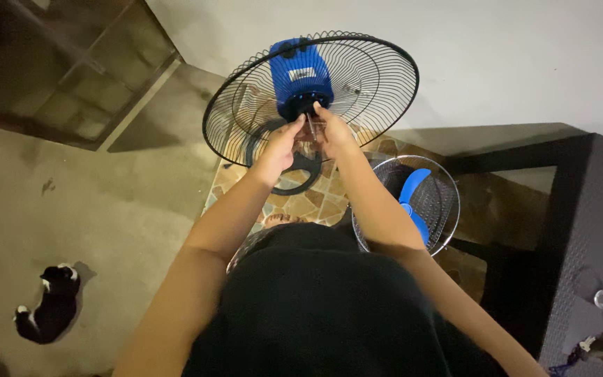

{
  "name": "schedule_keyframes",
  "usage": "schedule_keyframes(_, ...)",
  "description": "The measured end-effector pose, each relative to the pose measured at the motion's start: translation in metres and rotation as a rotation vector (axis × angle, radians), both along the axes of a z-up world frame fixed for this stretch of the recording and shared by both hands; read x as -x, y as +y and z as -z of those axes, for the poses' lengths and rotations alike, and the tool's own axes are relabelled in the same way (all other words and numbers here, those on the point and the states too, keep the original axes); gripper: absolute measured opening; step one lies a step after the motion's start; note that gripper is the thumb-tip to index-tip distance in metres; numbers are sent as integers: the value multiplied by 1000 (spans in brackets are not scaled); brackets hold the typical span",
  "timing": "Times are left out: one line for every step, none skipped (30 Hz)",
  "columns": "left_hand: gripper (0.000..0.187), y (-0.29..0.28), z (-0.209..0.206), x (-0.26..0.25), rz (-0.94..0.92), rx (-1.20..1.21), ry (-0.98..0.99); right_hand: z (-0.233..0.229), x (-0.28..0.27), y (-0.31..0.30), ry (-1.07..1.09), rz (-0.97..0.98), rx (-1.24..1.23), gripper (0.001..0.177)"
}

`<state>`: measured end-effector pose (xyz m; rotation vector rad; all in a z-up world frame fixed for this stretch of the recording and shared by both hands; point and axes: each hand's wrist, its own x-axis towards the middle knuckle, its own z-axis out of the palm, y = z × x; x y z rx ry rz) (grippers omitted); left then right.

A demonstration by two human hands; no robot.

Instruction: The person assembles a blue pedestal fan by hand. They attach the fan blades to the motor hub, secure them with a nut, and then place the front wire cage over the blades, aligning it with the rear cage.

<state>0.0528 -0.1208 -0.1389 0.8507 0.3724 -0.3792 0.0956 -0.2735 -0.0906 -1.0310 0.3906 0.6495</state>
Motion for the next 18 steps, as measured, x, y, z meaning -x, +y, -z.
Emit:
schedule_keyframes(30, 2, -4, 2, 0, 36, 7, 7, -1, -5, 41, -34, -13, 42)
schedule_keyframes(30, 3, -6, 3, 1, 72, 14, 15, -3, -8, 83, -67, -25, 45)
schedule_keyframes(31, 3, -6, 5, -10, 26, 12, 22, -2, -9, 26, -43, 111, 47)
schedule_keyframes(31, 3, -5, 5, -21, -20, 10, 27, -1, -6, -30, -18, 248, 49)
schedule_keyframes(31, 3, -2, 1, -34, -66, 3, 26, -4, -3, -90, 5, 385, 52)
schedule_keyframes(31, 1, 2, -4, -41, -64, 15, 23, -8, -3, -115, 5, 506, 53)
schedule_keyframes(31, -2, 7, -5, -49, -62, 32, 19, -6, -1, -135, 3, 627, 54)
schedule_keyframes(31, -3, 14, -4, -57, -59, 49, 11, -1, 1, -155, 1, 748, 55)
schedule_keyframes(31, -3, 20, -2, -47, -55, 35, -1, 7, 5, -320, 11, 888, 59)
schedule_keyframes(32, -4, 26, 0, -37, -50, 20, -16, 17, 8, -487, 21, 1025, 64)
schedule_keyframes(32, -4, 29, -5, -28, -45, -5, -34, 20, 12, -667, 35, 1160, 69)
schedule_keyframes(31, -3, 33, -9, -31, -58, 9, -51, 25, 18, -752, -5, 1277, 72)
schedule_keyframes(30, -2, 36, -9, -33, -70, 27, -64, 34, 25, -832, -49, 1396, 75)
schedule_keyframes(29, -2, 40, -8, -36, -83, 45, -74, 38, 30, -911, -93, 1514, 78)
schedule_keyframes(30, -2, 42, -6, -41, -64, 20, -77, 38, 32, -863, -158, 1570, 77)
schedule_keyframes(30, -4, 43, -3, -46, -46, -5, -74, 36, 33, -814, -222, 1624, 77)
schedule_keyframes(31, -4, 40, -5, -53, -29, -38, -65, 28, 32, -770, -280, 1677, 76)
schedule_keyframes(31, -3, 36, -5, -56, -38, -27, -50, 21, 28, -746, -222, 1596, 69)
